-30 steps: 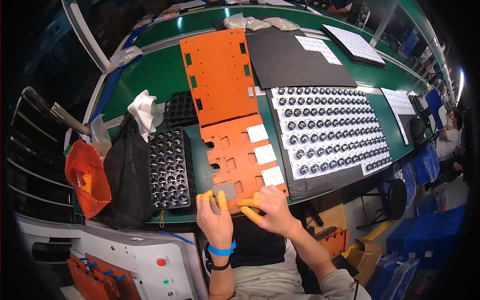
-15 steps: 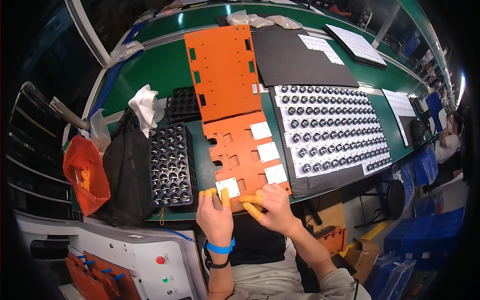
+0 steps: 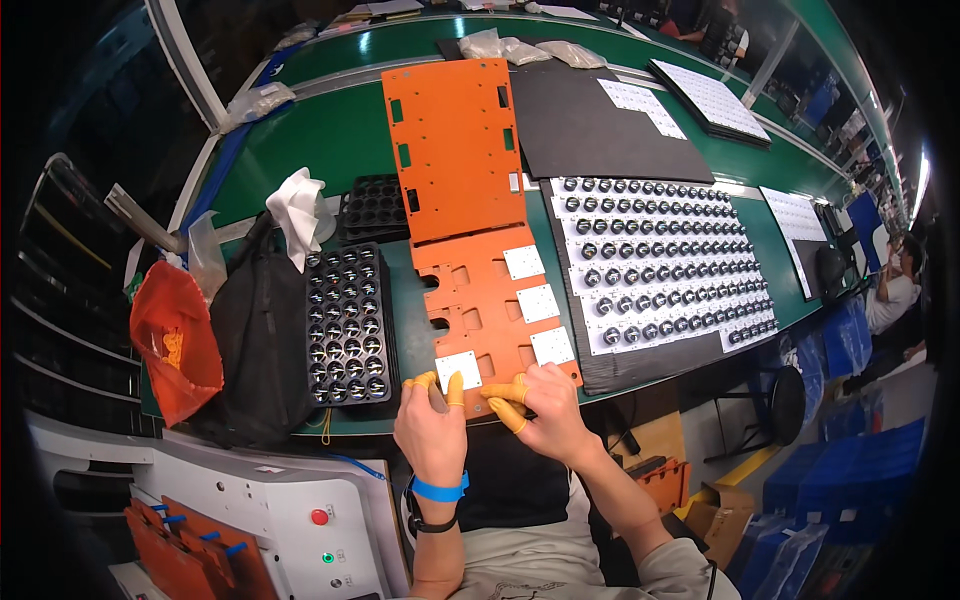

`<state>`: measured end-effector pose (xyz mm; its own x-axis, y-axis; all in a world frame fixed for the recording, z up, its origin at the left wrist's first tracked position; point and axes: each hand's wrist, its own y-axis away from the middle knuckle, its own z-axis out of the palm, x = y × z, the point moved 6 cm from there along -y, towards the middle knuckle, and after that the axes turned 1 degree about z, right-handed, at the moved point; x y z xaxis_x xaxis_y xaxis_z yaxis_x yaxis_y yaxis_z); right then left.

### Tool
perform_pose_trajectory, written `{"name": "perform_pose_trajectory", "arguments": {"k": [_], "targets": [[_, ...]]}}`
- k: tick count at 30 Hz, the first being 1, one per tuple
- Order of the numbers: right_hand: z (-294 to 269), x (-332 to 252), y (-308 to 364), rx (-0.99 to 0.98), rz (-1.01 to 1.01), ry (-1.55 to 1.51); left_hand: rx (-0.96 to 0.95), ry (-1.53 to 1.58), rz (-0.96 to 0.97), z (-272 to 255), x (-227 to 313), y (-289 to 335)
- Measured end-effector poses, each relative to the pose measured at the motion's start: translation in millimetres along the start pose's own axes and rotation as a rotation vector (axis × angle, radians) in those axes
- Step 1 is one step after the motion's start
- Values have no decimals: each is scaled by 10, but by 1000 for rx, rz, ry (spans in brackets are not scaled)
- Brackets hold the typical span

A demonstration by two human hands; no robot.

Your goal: The person places small white rectangular components into an orange plastic jig on a green workbench. They then move the jig to a white Oushi machine, press a button to operate it, and return the jig to the workbench. The person repeats this process, handling the components and jig with yellow finger cots.

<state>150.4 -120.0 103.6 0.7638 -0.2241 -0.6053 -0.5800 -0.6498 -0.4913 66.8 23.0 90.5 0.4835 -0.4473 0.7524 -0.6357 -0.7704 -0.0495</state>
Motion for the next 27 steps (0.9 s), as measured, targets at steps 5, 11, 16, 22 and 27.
{"name": "perform_pose_trajectory", "arguments": {"k": [5, 11, 16, 22, 27], "targets": [[-14, -26, -21, -17, 3, 13, 11, 43, 48, -25, 2, 78], [-46, 59, -100, -125, 222, -232, 8, 103, 94, -148, -134, 224], [69, 17, -311, -117, 339, -451, -197, 267, 50, -264, -249, 298], [428, -395, -1090, -195, 284, -399, -319, 506, 54, -501, -222, 431], [843, -554, -1725, -76, 52, -103, -407, 1139, -2, -569, -234, 530]]}}
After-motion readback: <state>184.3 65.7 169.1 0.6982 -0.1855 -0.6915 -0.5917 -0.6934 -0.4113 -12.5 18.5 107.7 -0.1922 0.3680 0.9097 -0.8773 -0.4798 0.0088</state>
